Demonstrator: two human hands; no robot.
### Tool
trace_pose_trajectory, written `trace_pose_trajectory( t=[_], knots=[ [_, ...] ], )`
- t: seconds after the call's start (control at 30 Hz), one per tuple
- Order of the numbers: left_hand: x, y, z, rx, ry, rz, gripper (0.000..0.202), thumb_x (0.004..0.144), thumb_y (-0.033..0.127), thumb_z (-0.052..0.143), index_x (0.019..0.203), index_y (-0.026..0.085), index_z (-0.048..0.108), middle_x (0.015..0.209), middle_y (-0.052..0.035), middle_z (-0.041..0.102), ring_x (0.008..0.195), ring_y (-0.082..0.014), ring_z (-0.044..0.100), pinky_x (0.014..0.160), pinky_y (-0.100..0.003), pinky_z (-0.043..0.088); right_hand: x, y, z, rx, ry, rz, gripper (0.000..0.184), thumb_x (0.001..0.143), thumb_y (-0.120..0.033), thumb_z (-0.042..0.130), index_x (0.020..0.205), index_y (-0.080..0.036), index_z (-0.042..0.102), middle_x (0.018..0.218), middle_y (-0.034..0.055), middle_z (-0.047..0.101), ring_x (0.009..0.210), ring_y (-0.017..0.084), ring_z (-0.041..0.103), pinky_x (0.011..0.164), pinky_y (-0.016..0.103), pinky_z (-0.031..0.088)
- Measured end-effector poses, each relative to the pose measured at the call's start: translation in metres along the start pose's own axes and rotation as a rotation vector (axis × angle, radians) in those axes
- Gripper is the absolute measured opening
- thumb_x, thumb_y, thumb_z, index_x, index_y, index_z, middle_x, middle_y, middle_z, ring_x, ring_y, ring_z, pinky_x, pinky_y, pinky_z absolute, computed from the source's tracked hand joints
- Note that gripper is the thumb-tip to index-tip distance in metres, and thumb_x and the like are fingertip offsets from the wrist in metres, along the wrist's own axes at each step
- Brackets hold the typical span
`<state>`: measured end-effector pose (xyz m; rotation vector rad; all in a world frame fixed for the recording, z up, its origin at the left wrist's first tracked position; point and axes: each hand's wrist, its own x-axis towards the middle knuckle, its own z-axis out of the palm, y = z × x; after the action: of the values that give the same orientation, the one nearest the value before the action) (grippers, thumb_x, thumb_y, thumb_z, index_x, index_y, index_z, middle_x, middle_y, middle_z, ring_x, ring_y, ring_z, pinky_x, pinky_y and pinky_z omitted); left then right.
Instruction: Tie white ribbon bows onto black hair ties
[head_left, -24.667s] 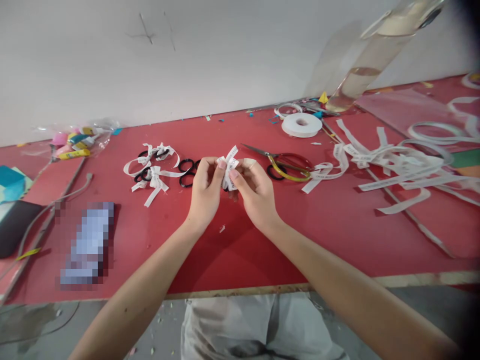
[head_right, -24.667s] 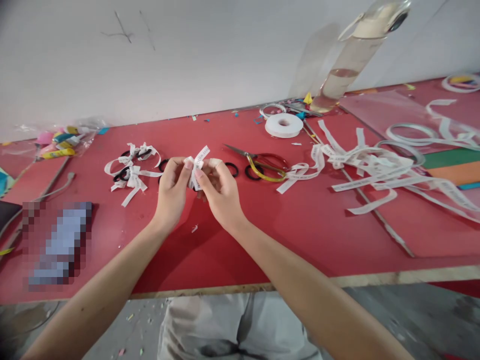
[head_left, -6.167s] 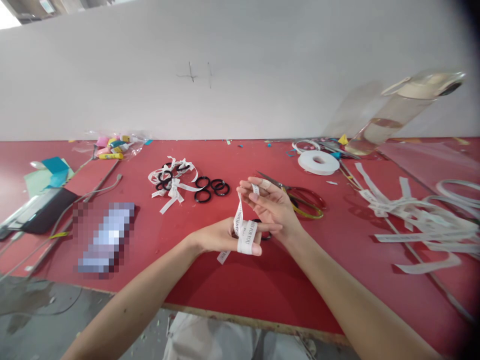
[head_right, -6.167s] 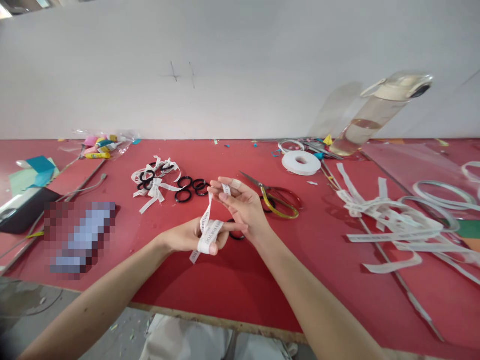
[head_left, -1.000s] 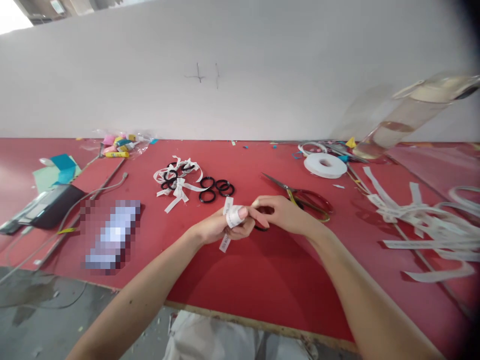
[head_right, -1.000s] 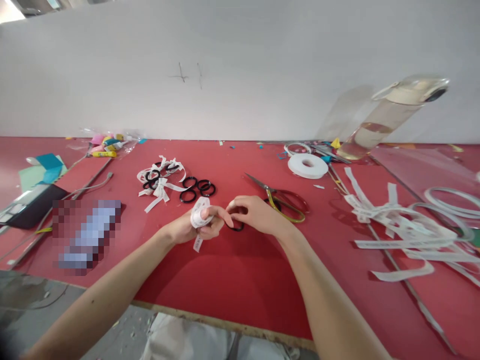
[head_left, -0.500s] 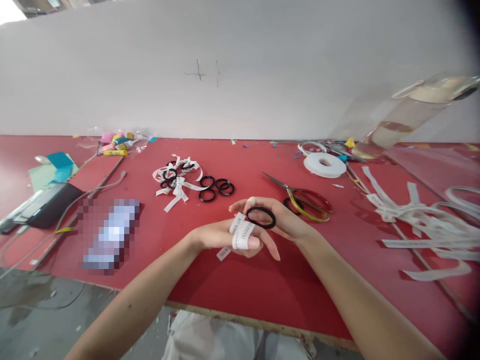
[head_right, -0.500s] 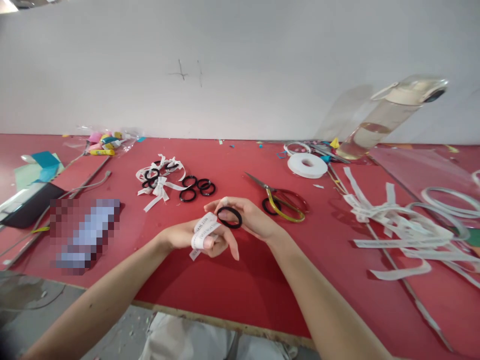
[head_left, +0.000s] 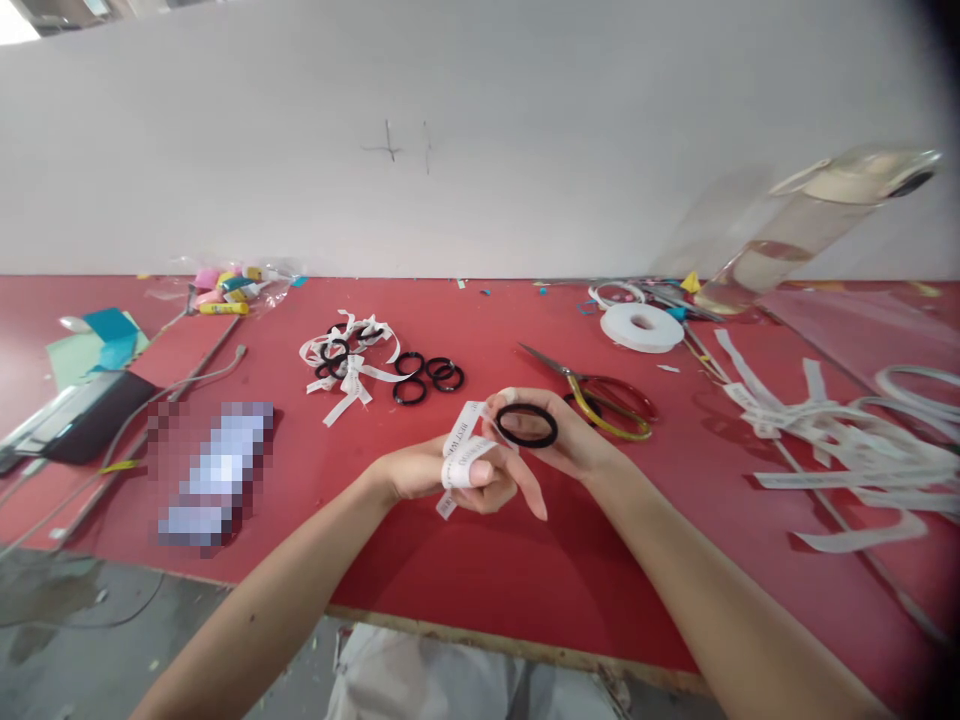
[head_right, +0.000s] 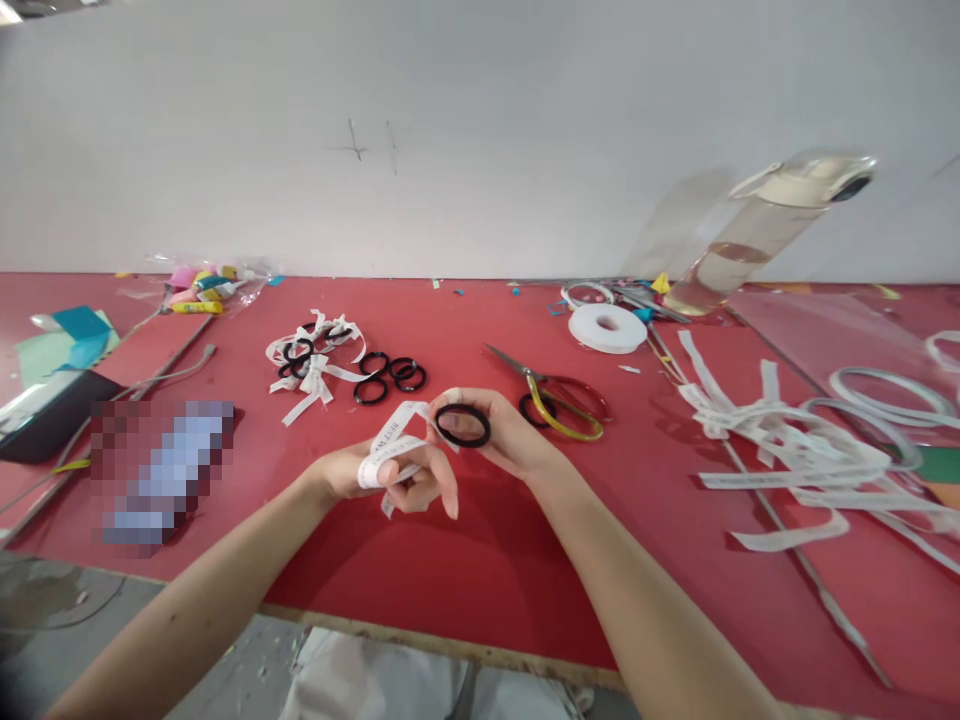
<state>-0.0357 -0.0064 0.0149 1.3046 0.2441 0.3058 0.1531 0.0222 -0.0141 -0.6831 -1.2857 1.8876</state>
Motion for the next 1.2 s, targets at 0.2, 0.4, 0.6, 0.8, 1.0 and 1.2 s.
trace_pose_trajectory(
  t=[0.2, 0.4, 0.6, 0.8, 1.0, 1.2],
  knots=[
    [0.0, 0.0, 0.0, 0.043, -0.092, -0.072, 0.068, 0.077, 0.075, 0.055, 0.106, 0.015, 0.071, 0.059, 0.003, 0.035, 0.051, -0.0115, 0.03, 0.043, -0.026, 0.024, 0.001, 0.0, -0.006, 0.046, 0.176, -0.07, 0.023, 0.068, -0.037, 0.081, 0.08, -0.02, 0.07, 0.076, 0.0019, 0.066, 0.069, 0.016, 0.063, 0.073, 0.032, 0.057],
    [0.002, 0.0, 0.002, 0.04, -0.098, -0.059, 0.067, 0.076, 0.076, 0.055, 0.101, 0.015, 0.071, 0.056, 0.0037, 0.033, 0.048, -0.0104, 0.028, 0.044, -0.026, 0.023, 0.006, 0.005, -0.011, 0.109, 0.302, -0.149, 0.025, 0.062, -0.034, 0.086, 0.078, -0.021, 0.072, 0.09, 0.0034, 0.068, 0.077, 0.017, 0.066, 0.081, 0.034, 0.06],
    [0.003, 0.001, 0.002, 0.054, -0.101, -0.063, 0.068, 0.075, 0.078, 0.054, 0.099, 0.015, 0.07, 0.055, 0.0038, 0.033, 0.047, -0.0109, 0.03, 0.043, -0.027, 0.024, 0.009, 0.007, -0.009, 0.073, 0.403, -0.278, 0.018, 0.07, -0.034, 0.081, 0.079, -0.023, 0.07, 0.084, 0.0019, 0.069, 0.078, 0.018, 0.067, 0.083, 0.038, 0.061],
    [0.002, -0.002, 0.001, 0.051, -0.108, -0.064, 0.066, 0.077, 0.077, 0.053, 0.101, 0.017, 0.069, 0.057, 0.0037, 0.033, 0.049, -0.0114, 0.028, 0.047, -0.028, 0.022, 0.012, 0.005, -0.005, 0.146, 0.478, -0.287, 0.024, 0.069, -0.033, 0.081, 0.087, -0.023, 0.068, 0.08, 0.0001, 0.069, 0.067, 0.014, 0.065, 0.069, 0.032, 0.061],
    [0.001, -0.003, 0.001, 0.066, -0.076, -0.094, 0.068, 0.076, 0.077, 0.052, 0.102, 0.016, 0.069, 0.059, 0.0029, 0.034, 0.051, -0.0123, 0.028, 0.05, -0.029, 0.022, 0.012, 0.007, -0.002, 0.127, 0.5, -0.272, 0.029, 0.073, -0.034, 0.078, 0.097, -0.025, 0.064, 0.077, -0.0032, 0.065, 0.056, 0.008, 0.058, 0.058, 0.025, 0.056],
    [0.001, -0.004, 0.001, 0.07, -0.072, -0.087, 0.068, 0.077, 0.076, 0.053, 0.104, 0.016, 0.07, 0.059, 0.0025, 0.036, 0.051, -0.0121, 0.029, 0.05, -0.029, 0.022, 0.014, 0.014, -0.008, 0.1, 0.491, -0.281, 0.022, 0.075, -0.032, 0.076, 0.076, -0.023, 0.056, 0.077, -0.0024, 0.065, 0.058, 0.009, 0.059, 0.062, 0.028, 0.057]
  ],
)
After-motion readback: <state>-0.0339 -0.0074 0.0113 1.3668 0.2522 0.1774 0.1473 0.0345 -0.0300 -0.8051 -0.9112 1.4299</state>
